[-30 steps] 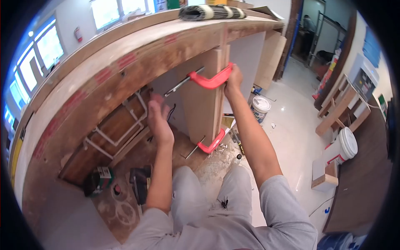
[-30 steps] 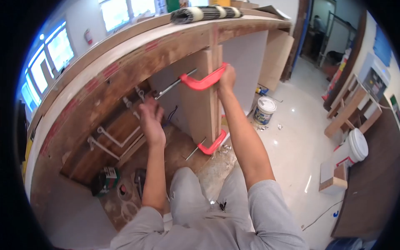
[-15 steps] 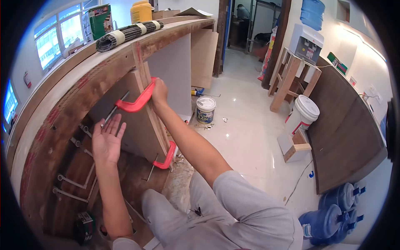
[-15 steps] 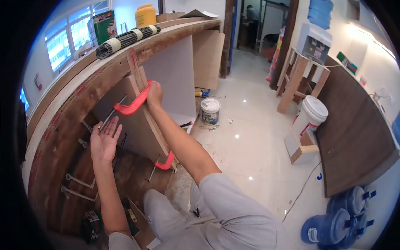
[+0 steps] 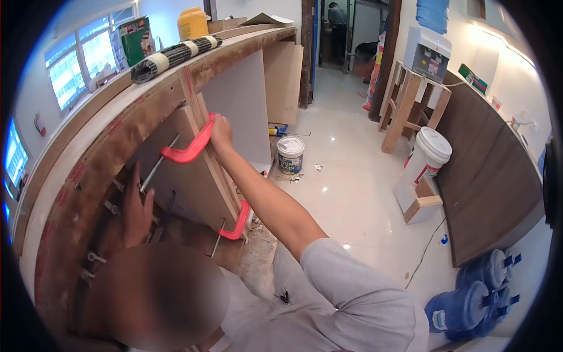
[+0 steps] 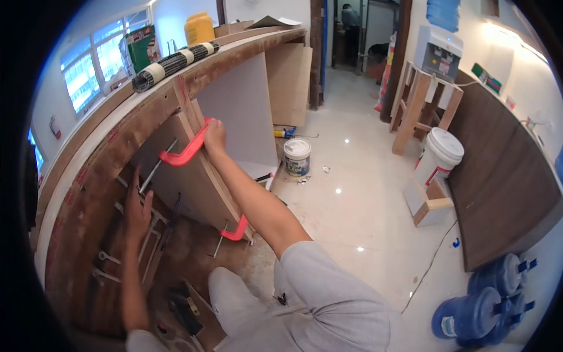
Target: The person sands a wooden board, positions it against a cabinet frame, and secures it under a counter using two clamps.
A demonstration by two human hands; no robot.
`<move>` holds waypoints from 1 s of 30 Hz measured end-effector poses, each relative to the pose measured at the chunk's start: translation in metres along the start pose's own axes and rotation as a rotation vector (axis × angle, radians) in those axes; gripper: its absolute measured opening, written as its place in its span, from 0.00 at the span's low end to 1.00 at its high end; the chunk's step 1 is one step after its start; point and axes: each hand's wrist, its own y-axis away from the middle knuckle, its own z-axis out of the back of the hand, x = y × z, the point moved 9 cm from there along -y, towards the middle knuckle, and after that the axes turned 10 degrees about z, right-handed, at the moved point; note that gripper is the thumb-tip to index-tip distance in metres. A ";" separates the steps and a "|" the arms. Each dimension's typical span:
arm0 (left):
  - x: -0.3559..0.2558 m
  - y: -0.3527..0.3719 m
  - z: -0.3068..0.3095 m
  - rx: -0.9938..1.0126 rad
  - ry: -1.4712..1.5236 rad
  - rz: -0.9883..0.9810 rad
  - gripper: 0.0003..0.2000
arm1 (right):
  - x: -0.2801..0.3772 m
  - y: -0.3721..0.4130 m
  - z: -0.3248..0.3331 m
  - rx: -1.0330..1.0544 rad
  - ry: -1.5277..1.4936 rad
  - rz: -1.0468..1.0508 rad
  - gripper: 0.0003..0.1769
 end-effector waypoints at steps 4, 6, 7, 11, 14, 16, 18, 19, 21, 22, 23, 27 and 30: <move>0.024 0.022 -0.009 -0.502 0.641 0.289 0.21 | -0.007 -0.003 0.005 -0.100 0.023 0.058 0.21; 0.031 0.013 -0.016 -0.715 0.815 0.409 0.21 | -0.008 -0.002 0.001 -0.045 -0.091 0.018 0.19; 0.029 0.016 -0.017 -0.818 0.761 0.456 0.21 | -0.007 0.000 -0.002 -0.015 -0.152 -0.003 0.18; 0.018 0.023 -0.015 -1.238 0.589 0.509 0.23 | -0.006 -0.003 -0.001 0.005 -0.095 -0.023 0.19; 0.020 0.029 -0.019 -1.282 0.568 0.527 0.24 | -0.009 -0.005 0.004 -0.049 -0.099 0.029 0.19; 0.023 0.028 -0.022 -1.221 0.553 0.532 0.26 | -0.011 -0.005 0.005 -0.044 -0.082 0.107 0.18; 0.016 0.027 -0.021 -1.234 0.493 0.497 0.26 | -0.011 -0.004 0.004 -0.031 -0.118 0.071 0.18; 0.014 0.028 -0.021 -1.240 0.479 0.488 0.26 | -0.011 -0.003 0.003 -0.020 -0.135 0.055 0.18; 0.012 0.029 -0.018 -1.263 0.447 0.468 0.26 | -0.005 0.003 0.000 -0.005 -0.150 -0.010 0.16; 0.012 0.028 -0.018 -1.257 0.430 0.437 0.26 | -0.001 0.006 -0.001 0.004 -0.161 -0.040 0.15; 0.013 0.027 -0.018 -1.250 0.412 0.405 0.25 | -0.006 0.002 0.003 -0.013 -0.120 -0.016 0.15; 0.011 0.023 -0.015 -1.223 0.381 0.332 0.25 | -0.014 0.003 0.003 0.052 -0.118 -0.105 0.14; 0.025 0.014 -0.014 -1.008 0.352 0.083 0.28 | -0.008 0.008 -0.006 0.128 -0.219 -0.138 0.12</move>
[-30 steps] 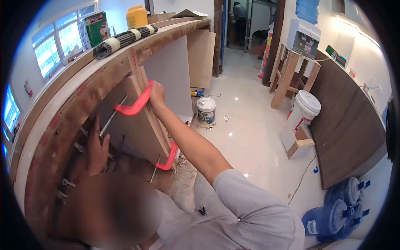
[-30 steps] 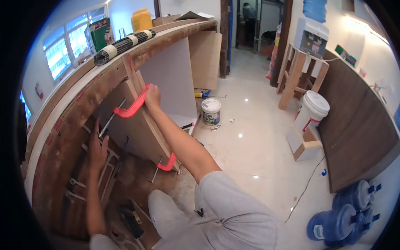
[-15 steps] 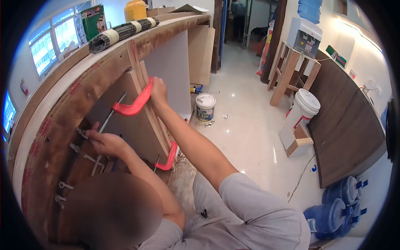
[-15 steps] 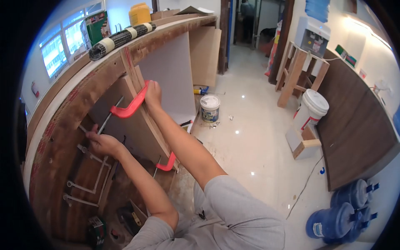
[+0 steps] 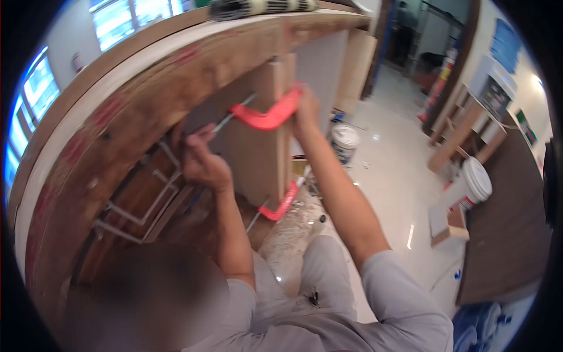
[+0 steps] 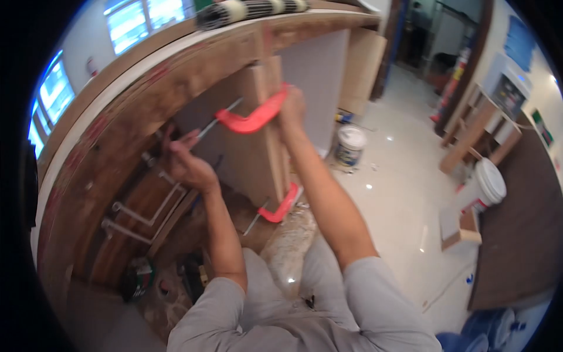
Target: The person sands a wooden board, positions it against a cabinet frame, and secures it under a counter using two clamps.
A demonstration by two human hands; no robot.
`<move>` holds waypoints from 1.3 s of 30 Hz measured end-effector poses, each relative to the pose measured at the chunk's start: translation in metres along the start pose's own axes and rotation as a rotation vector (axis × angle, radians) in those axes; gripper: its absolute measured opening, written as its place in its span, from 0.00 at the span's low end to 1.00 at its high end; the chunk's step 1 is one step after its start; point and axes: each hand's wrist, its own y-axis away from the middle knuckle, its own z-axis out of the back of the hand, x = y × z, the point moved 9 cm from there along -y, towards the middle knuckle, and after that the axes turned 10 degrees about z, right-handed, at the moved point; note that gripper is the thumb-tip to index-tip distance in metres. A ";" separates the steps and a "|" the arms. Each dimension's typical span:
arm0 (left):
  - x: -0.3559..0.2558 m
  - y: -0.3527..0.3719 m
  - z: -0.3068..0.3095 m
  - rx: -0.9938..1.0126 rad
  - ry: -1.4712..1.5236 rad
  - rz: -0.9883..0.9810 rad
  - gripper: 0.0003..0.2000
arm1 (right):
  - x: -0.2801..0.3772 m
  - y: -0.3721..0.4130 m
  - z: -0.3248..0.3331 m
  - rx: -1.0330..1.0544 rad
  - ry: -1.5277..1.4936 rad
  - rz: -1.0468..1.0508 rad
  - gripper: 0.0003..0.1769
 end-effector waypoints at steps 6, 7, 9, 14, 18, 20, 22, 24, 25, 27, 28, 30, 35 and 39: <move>-0.006 -0.015 0.008 0.331 0.061 -0.142 0.27 | 0.005 0.000 0.006 -0.168 -0.106 0.010 0.13; 0.004 -0.014 0.017 0.241 0.113 0.020 0.26 | 0.005 0.001 0.005 -0.165 -0.128 -0.006 0.14; 0.032 -0.006 0.042 0.132 0.157 0.351 0.30 | 0.002 -0.003 0.009 -0.151 -0.104 0.007 0.13; 0.055 0.058 0.019 0.475 0.898 1.359 0.32 | 0.002 -0.007 0.011 -0.174 -0.045 0.018 0.12; 0.039 0.037 -0.006 0.461 0.963 1.390 0.27 | 0.000 -0.009 0.012 -0.159 -0.045 0.005 0.12; 0.050 0.031 -0.002 0.382 0.897 1.351 0.25 | -0.001 -0.012 0.010 -0.138 -0.018 0.007 0.13; 0.055 0.026 0.002 0.362 0.790 1.294 0.21 | -0.002 -0.013 0.012 -0.130 0.024 0.014 0.15; 0.049 0.025 0.002 0.375 0.732 1.274 0.19 | 0.003 -0.014 0.013 -0.109 0.099 0.060 0.16; 0.043 0.027 0.002 0.394 0.729 1.284 0.18 | 0.005 -0.015 0.013 -0.099 0.139 0.084 0.16; 0.032 0.027 -0.006 0.467 0.778 1.287 0.17 | 0.010 -0.015 0.010 -0.094 0.132 0.116 0.17; 0.028 0.027 -0.008 0.513 0.826 1.284 0.17 | 0.011 -0.014 0.010 -0.090 0.131 0.126 0.17; 0.019 0.030 -0.009 0.572 0.913 1.319 0.16 | 0.011 -0.011 0.008 -0.066 0.145 0.102 0.17; 0.028 0.026 -0.018 0.640 0.899 1.377 0.08 | 0.000 -0.029 0.022 0.008 0.344 0.116 0.14; 0.028 0.027 -0.011 0.632 0.762 1.335 0.05 | 0.094 0.023 0.002 -0.060 0.728 0.690 0.21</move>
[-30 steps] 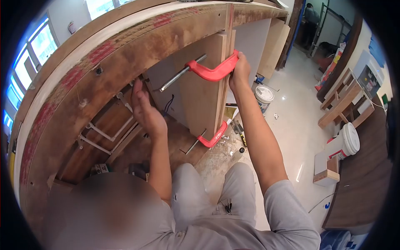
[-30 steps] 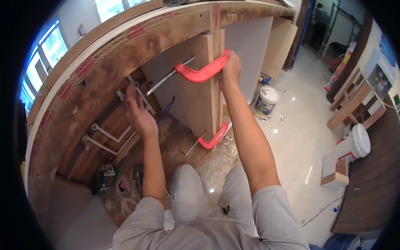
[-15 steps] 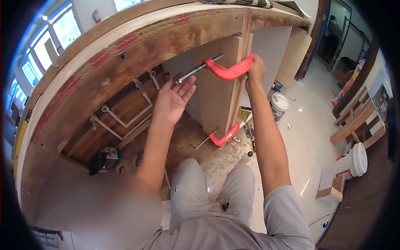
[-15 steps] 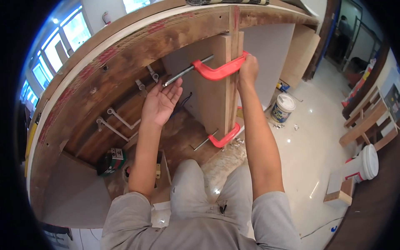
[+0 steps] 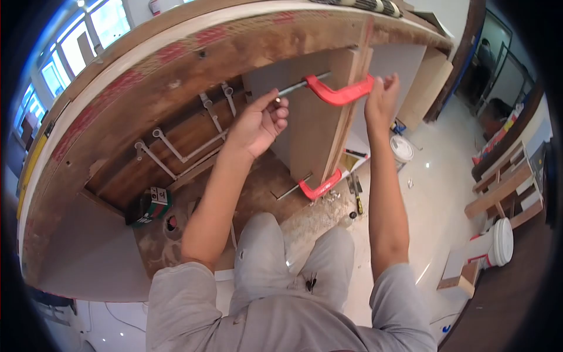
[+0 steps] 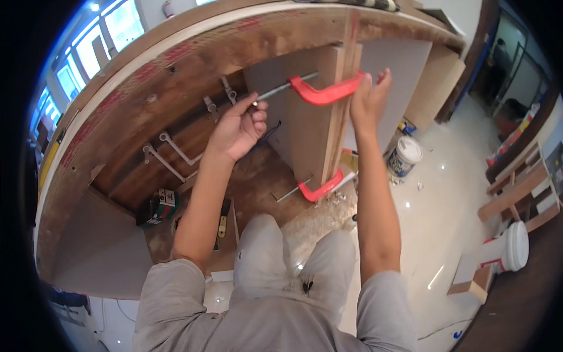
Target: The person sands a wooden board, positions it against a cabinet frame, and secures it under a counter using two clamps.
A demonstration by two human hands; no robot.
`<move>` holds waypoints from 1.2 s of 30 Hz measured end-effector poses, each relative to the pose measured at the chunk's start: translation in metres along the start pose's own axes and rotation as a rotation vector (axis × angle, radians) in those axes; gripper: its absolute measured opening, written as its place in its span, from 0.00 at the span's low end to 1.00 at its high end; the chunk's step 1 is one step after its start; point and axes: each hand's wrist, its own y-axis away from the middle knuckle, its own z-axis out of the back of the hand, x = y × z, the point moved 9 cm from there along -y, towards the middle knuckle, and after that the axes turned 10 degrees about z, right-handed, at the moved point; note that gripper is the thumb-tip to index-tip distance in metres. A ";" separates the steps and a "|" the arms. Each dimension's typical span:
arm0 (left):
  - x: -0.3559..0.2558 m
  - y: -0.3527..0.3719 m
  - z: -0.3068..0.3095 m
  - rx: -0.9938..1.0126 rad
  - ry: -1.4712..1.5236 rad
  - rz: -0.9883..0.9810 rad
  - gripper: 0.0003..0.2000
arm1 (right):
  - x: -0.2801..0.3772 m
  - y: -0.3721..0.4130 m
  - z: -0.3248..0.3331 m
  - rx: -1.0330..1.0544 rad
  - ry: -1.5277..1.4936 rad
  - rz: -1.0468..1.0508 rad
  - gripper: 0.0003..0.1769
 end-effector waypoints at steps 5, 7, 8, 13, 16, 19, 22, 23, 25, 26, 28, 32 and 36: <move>0.001 -0.001 0.015 0.044 -0.079 -0.118 0.12 | 0.218 0.062 -0.020 0.629 -0.213 0.635 0.14; 0.006 0.011 0.005 0.048 -0.005 -0.266 0.15 | 0.240 0.078 -0.060 0.827 -0.032 0.806 0.17; 0.011 0.010 0.006 0.013 0.071 -0.256 0.21 | 0.243 0.081 -0.078 0.934 0.088 0.848 0.19; 0.003 0.005 -0.013 0.172 0.483 -0.351 0.23 | 0.216 0.100 -0.170 1.598 0.141 0.524 0.30; 0.007 0.011 -0.005 0.015 0.688 -0.350 0.25 | 0.225 0.095 -0.173 1.476 0.211 0.570 0.32; 0.004 0.013 -0.003 -0.004 0.738 -0.408 0.25 | 0.221 0.097 -0.155 1.526 0.122 0.351 0.34; 0.007 0.014 -0.009 0.047 0.739 -0.376 0.26 | 0.217 0.095 -0.143 1.810 0.165 0.315 0.35; 0.007 0.011 -0.007 0.055 0.700 -0.392 0.27 | 0.214 0.094 -0.138 1.854 0.160 0.222 0.35; 0.002 0.013 -0.012 0.107 0.649 -0.414 0.30 | 0.211 0.094 -0.150 1.745 0.099 0.293 0.32; -0.003 0.015 -0.015 0.152 0.640 -0.420 0.31 | 0.207 0.095 -0.157 1.691 0.072 0.324 0.30; -0.009 0.019 -0.020 0.161 0.601 -0.419 0.33 | 0.198 0.107 -0.171 1.615 0.060 0.440 0.26; -0.015 0.017 -0.021 0.152 0.336 -0.432 0.35 | 0.201 0.107 -0.155 1.434 0.151 0.515 0.18; -0.024 0.011 -0.021 0.140 -0.340 -0.522 0.31 | 0.208 0.088 -0.118 0.693 -0.181 0.661 0.10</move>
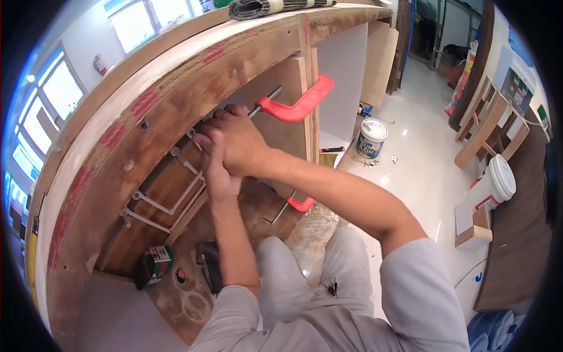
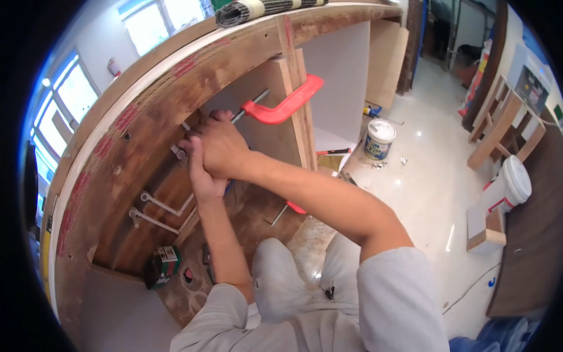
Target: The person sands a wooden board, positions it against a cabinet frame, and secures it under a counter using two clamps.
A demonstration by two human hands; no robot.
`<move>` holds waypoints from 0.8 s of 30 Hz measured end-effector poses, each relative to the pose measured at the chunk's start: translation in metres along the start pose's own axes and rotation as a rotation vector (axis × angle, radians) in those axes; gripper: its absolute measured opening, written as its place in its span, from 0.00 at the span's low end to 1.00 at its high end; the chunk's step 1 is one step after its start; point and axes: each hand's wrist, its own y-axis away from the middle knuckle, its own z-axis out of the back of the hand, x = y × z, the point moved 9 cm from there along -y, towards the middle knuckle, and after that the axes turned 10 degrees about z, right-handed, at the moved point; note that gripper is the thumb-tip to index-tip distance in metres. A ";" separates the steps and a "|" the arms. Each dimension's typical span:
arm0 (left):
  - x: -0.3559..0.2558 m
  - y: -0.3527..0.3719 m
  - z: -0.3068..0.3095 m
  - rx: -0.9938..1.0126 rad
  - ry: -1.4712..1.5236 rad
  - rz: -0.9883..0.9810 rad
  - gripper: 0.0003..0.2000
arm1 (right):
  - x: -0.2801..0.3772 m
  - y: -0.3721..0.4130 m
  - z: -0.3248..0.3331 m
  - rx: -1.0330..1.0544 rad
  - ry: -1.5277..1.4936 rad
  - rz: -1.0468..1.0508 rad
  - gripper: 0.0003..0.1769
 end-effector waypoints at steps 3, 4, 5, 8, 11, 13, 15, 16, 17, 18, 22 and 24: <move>-0.019 -0.002 0.002 0.111 -0.562 -0.104 0.25 | 0.000 0.012 0.014 -0.377 0.056 0.107 0.10; -0.023 0.003 0.002 0.115 -0.699 -0.060 0.24 | 0.000 0.016 0.011 -0.441 0.090 0.106 0.11; -0.021 0.004 0.004 0.119 -0.686 -0.004 0.24 | -0.001 0.013 0.011 -0.344 0.102 0.085 0.10; -0.011 0.013 0.022 0.124 -0.509 0.080 0.23 | 0.003 0.007 0.008 -0.147 0.032 0.022 0.12; -0.003 0.024 0.042 0.255 0.085 0.040 0.22 | -0.001 0.003 0.005 0.064 -0.181 0.034 0.14; -0.001 0.033 0.038 0.151 -0.034 0.113 0.20 | -0.005 0.005 0.002 0.517 -0.022 0.099 0.16; 0.002 0.040 0.035 0.081 -0.127 0.160 0.19 | -0.010 0.013 -0.005 0.945 0.114 0.132 0.17; 0.003 0.040 0.034 0.065 -0.163 0.168 0.19 | -0.006 0.010 -0.007 0.976 0.155 0.191 0.18; 0.003 0.037 0.033 0.052 -0.200 0.171 0.19 | -0.002 0.006 -0.010 1.003 0.200 0.253 0.19; 0.007 0.032 0.041 -0.027 -0.049 0.147 0.20 | 0.002 0.001 -0.012 1.028 0.245 0.317 0.20; 0.036 0.019 0.053 -0.489 0.506 0.067 0.24 | -0.010 -0.010 -0.018 1.168 0.158 0.231 0.24; 0.054 0.009 0.051 -0.579 0.689 0.036 0.23 | -0.022 -0.007 -0.016 1.094 0.065 0.208 0.25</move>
